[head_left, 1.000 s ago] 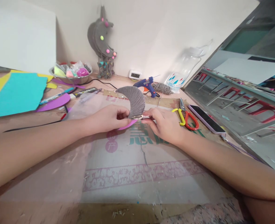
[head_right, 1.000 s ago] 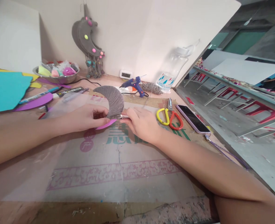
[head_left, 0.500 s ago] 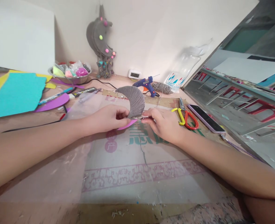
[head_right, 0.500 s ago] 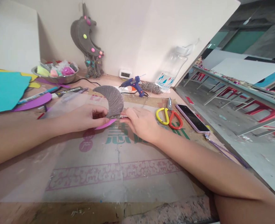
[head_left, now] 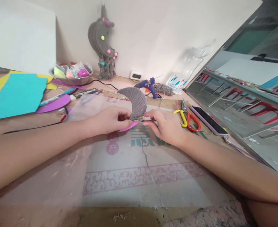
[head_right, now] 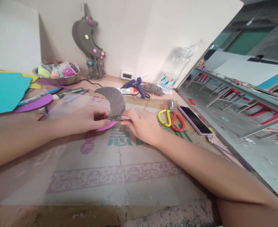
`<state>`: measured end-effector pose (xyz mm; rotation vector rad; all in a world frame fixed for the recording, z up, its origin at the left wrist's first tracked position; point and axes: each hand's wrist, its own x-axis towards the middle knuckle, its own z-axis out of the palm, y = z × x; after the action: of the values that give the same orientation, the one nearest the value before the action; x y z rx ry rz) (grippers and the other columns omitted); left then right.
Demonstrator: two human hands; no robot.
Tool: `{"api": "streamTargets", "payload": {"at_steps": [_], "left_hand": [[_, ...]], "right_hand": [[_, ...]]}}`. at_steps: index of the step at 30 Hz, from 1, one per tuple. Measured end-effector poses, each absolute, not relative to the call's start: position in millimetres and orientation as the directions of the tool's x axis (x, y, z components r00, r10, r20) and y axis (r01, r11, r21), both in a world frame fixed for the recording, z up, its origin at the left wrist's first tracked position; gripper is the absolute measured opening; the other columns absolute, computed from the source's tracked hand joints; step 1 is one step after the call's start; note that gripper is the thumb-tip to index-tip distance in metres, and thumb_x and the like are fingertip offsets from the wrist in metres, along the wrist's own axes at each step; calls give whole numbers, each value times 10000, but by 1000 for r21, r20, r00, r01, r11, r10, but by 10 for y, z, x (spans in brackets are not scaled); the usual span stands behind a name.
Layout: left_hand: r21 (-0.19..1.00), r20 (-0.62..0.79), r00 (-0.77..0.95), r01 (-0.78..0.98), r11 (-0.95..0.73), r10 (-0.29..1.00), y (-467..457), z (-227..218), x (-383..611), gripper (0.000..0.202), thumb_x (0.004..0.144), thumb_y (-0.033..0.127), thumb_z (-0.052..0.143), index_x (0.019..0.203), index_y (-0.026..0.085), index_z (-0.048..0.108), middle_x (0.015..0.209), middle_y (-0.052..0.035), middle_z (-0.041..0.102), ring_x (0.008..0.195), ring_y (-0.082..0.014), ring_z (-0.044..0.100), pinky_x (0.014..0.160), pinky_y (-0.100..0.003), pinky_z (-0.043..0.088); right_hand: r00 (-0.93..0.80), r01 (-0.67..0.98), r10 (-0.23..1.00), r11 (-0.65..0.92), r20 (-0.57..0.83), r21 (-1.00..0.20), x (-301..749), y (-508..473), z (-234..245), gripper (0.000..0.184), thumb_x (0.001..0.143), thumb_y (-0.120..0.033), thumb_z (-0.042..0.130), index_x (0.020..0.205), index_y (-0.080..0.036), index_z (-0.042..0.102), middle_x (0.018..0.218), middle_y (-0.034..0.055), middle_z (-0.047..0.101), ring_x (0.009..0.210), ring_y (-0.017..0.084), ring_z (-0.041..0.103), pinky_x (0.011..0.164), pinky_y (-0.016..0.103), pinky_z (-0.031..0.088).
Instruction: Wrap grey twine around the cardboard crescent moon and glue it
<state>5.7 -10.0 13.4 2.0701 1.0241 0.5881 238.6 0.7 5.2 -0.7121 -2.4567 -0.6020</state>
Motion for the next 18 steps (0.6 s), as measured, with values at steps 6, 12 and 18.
{"api": "streamTargets", "payload": {"at_steps": [6, 12, 18], "left_hand": [[776, 81, 578, 475, -415, 812, -104, 135, 61, 293, 814, 352, 522, 610, 178, 404, 559, 58, 385, 523, -76, 379, 490, -220, 285], [776, 78, 578, 476, -413, 812, -107, 130, 67, 269, 808, 310, 521, 607, 178, 400, 554, 62, 374, 520, -73, 368, 496, -222, 279], [779, 83, 588, 466, -420, 805, -101, 131, 56, 257, 804, 301, 520, 607, 178, 410, 556, 61, 390, 515, -73, 370, 494, -225, 273]], "right_hand": [[-738, 580, 369, 775, 565, 252, 2391, 13, 48, 261, 937, -412, 447, 938, -167, 537, 814, 62, 682, 674, 158, 619, 587, 267, 425], [-749, 556, 344, 791, 566, 255, 2383, 18, 51, 239, 930, -383, 474, 917, -154, 541, 775, 53, 671, 658, 154, 606, 567, 257, 412], [-748, 547, 343, 803, 568, 237, 2387, 28, 44, 222, 919, -365, 501, 905, -150, 552, 766, 49, 669, 657, 153, 603, 576, 255, 412]]}}
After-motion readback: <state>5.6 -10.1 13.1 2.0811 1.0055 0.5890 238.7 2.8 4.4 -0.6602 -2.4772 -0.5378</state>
